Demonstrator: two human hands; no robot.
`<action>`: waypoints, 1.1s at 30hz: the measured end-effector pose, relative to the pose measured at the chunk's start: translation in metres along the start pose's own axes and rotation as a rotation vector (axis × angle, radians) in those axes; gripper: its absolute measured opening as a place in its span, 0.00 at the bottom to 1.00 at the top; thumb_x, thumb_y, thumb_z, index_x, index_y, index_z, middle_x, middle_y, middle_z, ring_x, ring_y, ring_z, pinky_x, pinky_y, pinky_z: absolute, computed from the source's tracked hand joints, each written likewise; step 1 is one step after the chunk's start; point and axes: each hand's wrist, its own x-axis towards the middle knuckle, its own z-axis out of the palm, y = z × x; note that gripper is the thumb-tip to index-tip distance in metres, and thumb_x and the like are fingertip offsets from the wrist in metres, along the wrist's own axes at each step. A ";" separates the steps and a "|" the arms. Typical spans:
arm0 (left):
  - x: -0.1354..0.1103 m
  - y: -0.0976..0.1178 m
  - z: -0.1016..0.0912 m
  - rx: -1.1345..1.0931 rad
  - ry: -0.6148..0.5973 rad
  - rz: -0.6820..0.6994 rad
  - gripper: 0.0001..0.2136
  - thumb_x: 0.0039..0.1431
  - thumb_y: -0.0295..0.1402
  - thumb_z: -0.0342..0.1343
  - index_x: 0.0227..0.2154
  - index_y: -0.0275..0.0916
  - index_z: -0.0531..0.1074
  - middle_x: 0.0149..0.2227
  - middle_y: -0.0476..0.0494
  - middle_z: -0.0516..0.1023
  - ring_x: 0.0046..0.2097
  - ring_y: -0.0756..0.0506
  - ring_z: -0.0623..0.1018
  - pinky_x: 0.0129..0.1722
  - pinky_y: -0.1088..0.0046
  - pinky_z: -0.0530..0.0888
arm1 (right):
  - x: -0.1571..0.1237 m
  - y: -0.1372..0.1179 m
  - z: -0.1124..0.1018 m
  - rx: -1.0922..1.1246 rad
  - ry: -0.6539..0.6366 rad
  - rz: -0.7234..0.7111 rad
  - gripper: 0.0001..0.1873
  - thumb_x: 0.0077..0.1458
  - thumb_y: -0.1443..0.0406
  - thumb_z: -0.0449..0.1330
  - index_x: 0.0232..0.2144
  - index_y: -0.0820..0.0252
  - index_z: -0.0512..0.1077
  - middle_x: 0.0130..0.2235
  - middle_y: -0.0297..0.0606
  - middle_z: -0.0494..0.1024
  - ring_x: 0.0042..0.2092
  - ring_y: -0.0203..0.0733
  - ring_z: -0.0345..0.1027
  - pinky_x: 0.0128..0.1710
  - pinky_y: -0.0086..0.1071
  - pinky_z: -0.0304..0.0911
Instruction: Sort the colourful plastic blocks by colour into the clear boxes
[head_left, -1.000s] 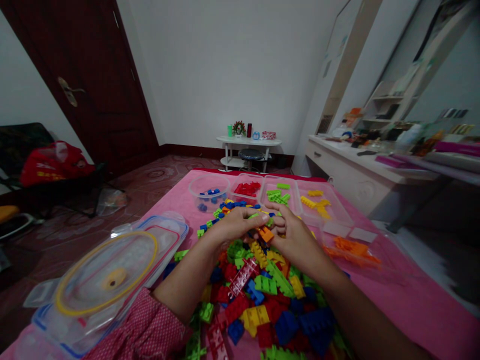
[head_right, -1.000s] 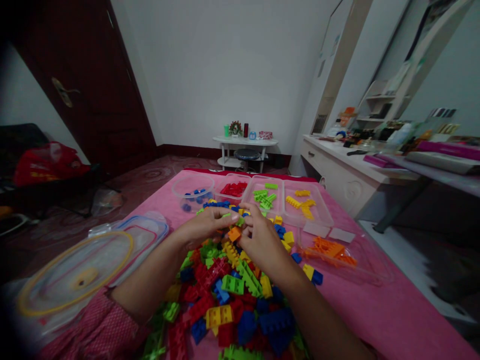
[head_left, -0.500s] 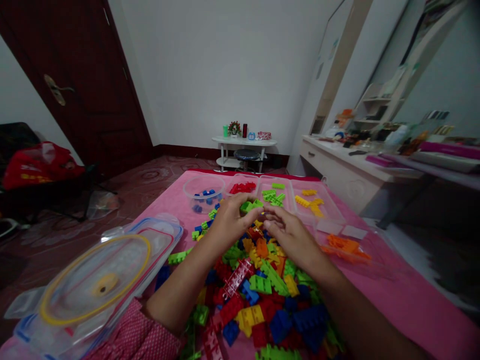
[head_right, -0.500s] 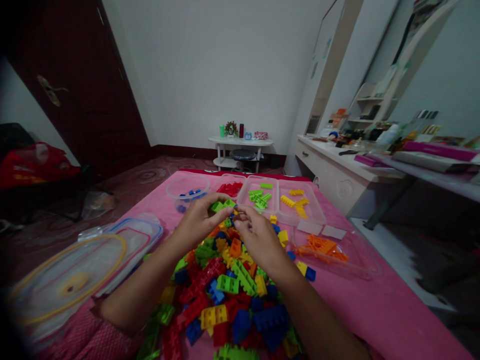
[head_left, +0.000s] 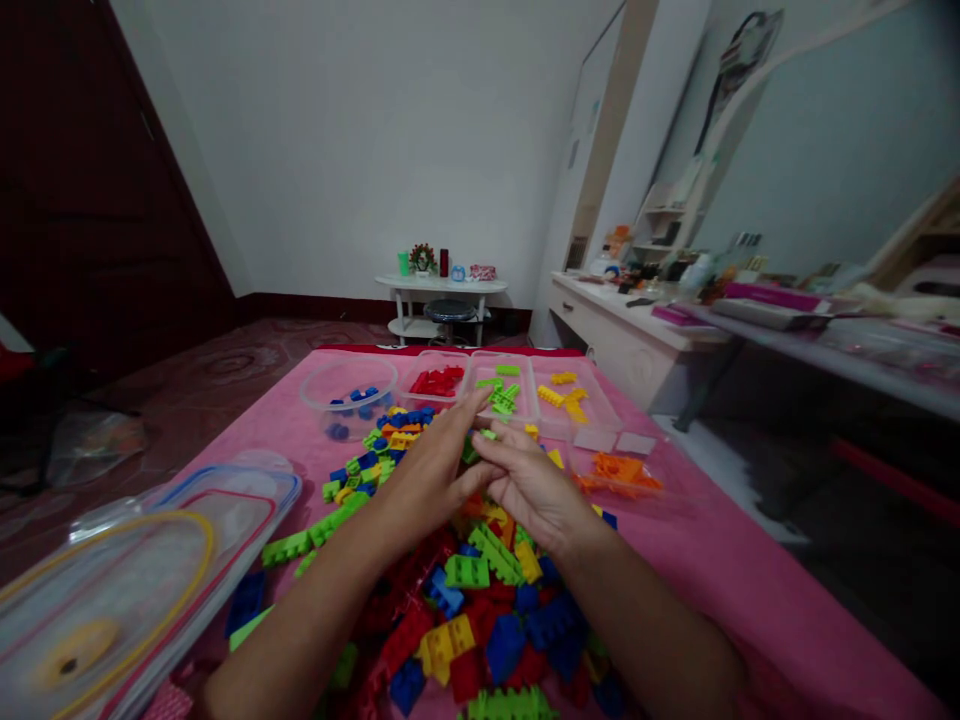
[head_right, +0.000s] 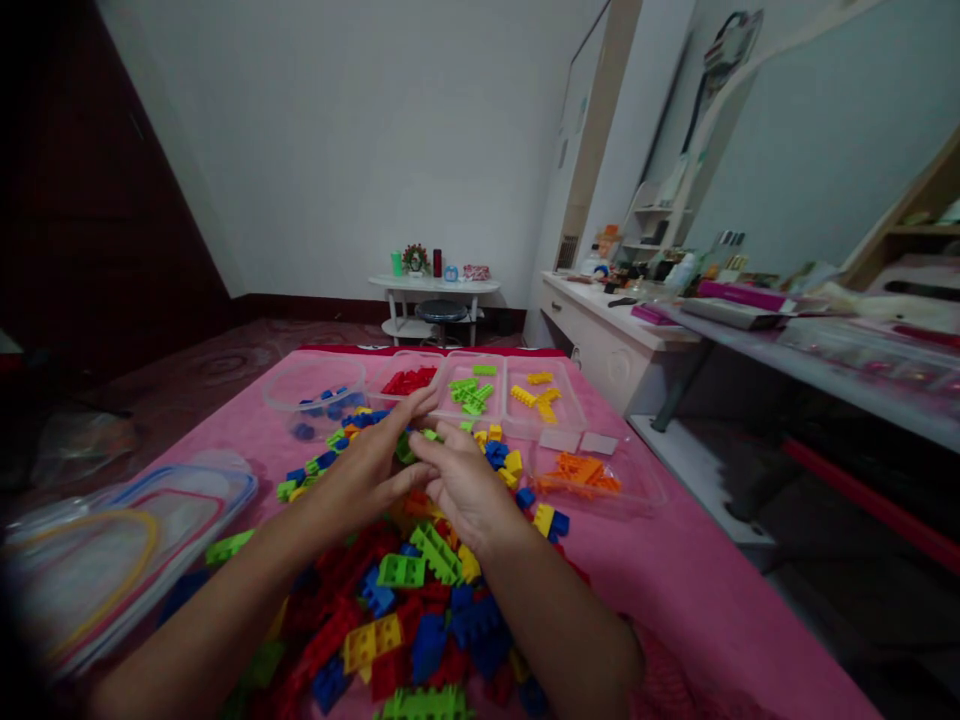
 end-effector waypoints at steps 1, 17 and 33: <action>0.000 0.000 0.001 0.004 -0.011 0.005 0.36 0.56 0.33 0.56 0.64 0.45 0.43 0.63 0.36 0.57 0.62 0.39 0.61 0.59 0.55 0.61 | 0.000 0.000 0.000 -0.025 0.005 0.002 0.16 0.42 0.70 0.66 0.36 0.62 0.69 0.30 0.31 0.73 0.26 0.28 0.67 0.23 0.20 0.62; 0.003 -0.017 -0.022 0.102 -0.026 -0.103 0.16 0.58 0.39 0.53 0.48 0.42 0.72 0.54 0.40 0.71 0.55 0.40 0.70 0.55 0.56 0.66 | 0.001 -0.093 -0.062 -0.024 0.233 -0.273 0.04 0.53 0.63 0.57 0.29 0.55 0.65 0.37 0.35 0.75 0.49 0.41 0.68 0.50 0.43 0.65; -0.002 -0.027 -0.036 0.059 -0.288 -0.332 0.14 0.54 0.37 0.55 0.40 0.38 0.76 0.39 0.41 0.80 0.37 0.44 0.78 0.38 0.69 0.73 | -0.004 -0.052 -0.041 -1.063 -0.047 0.009 0.11 0.50 0.60 0.59 0.35 0.59 0.74 0.35 0.37 0.77 0.29 0.36 0.69 0.25 0.28 0.62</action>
